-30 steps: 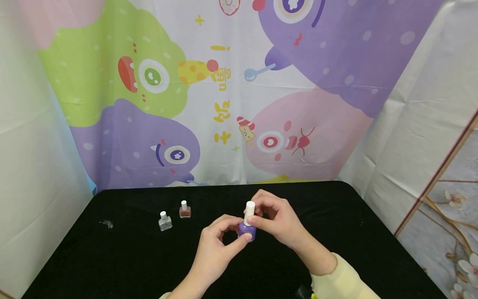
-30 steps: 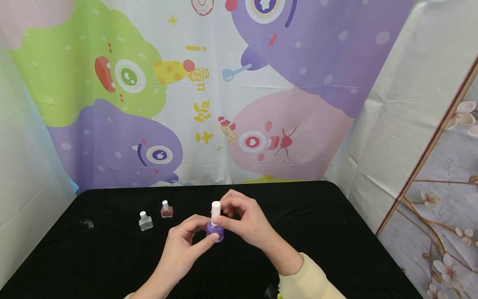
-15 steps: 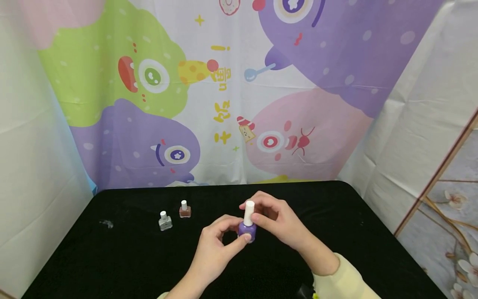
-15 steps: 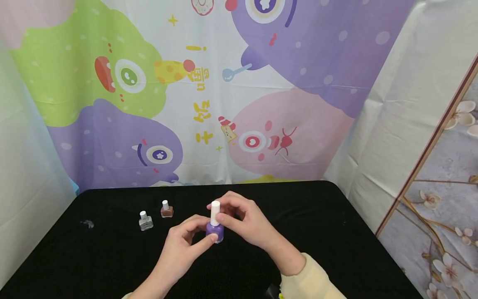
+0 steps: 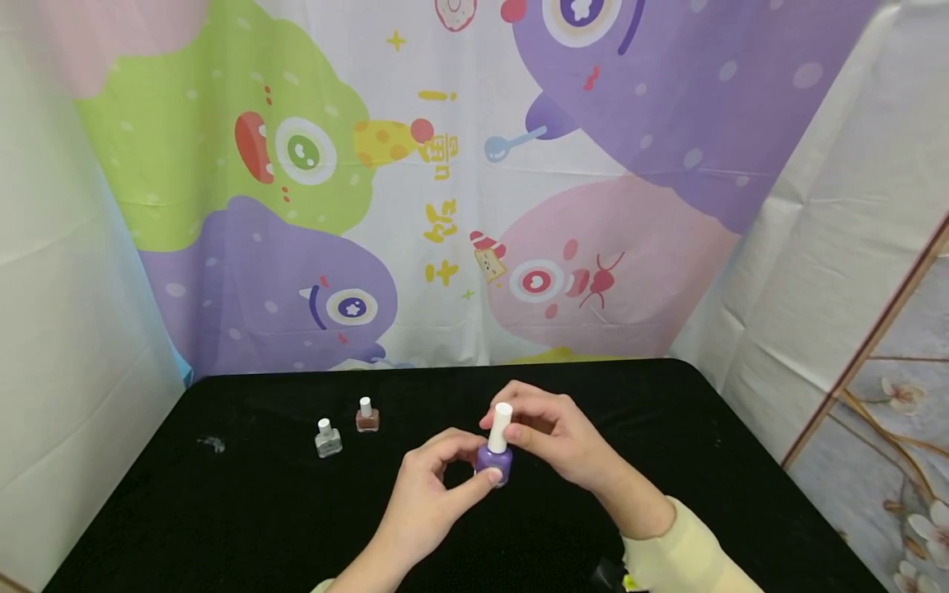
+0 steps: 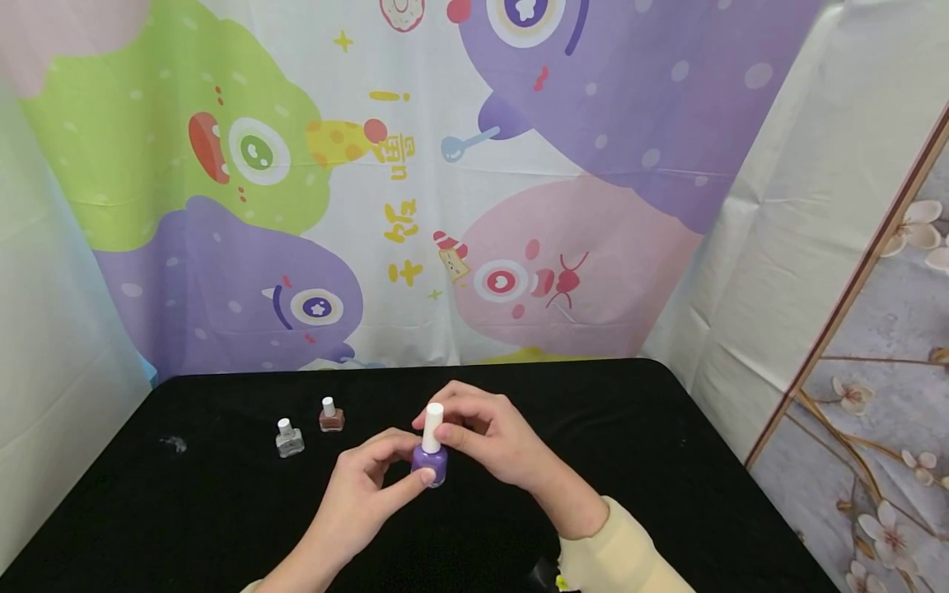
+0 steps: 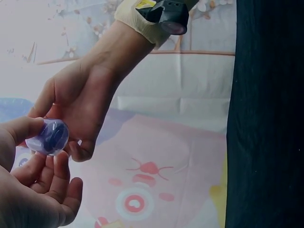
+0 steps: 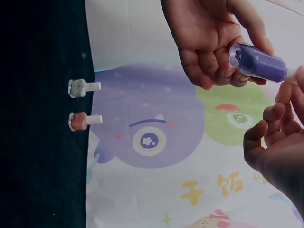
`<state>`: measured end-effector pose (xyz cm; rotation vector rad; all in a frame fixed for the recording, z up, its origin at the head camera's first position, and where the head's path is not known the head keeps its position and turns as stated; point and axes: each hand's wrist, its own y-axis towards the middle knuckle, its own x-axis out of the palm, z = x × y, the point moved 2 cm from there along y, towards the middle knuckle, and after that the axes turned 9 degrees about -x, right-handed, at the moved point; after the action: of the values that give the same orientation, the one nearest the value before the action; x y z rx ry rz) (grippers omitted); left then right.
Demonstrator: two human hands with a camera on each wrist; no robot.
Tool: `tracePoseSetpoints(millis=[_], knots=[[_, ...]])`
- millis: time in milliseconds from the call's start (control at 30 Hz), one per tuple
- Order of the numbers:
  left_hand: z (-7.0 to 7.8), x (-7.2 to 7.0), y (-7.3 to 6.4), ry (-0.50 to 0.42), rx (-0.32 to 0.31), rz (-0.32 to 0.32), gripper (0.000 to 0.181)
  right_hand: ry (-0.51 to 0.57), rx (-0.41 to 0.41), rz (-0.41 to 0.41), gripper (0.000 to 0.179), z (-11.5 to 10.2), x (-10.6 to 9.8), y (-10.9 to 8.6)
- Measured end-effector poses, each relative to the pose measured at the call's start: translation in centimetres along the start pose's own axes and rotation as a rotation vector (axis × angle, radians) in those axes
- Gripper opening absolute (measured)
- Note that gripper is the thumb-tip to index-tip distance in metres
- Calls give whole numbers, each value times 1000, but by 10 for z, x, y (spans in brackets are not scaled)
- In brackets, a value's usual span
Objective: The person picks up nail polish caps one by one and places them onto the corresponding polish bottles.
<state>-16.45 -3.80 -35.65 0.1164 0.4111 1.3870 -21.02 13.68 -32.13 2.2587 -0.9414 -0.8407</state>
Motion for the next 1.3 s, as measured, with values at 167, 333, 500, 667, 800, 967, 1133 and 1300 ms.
tracePoseSetpoints(millis=[167,333,500,667,800,967,1133,1300], knots=[[1,0,0,-3,-17,10,19,-23,-14,21,13,0,0,0],[2,0,0,3,-36,44,18,-28,18,57,10,-2,2,2],[2,1,-1,36,-57,98,18,-89,80,121,8,-4,5,2],[2,1,-1,55,-54,133,18,-146,132,194,4,-5,7,2],[3,2,0,47,-55,134,18,-144,125,243,3,-5,9,3],[3,1,1,53,-55,98,17,-114,108,252,4,-5,9,3],[2,1,2,44,-36,43,17,-59,112,165,12,-5,4,1],[3,0,2,31,8,-5,17,23,109,31,28,-4,-1,0]])
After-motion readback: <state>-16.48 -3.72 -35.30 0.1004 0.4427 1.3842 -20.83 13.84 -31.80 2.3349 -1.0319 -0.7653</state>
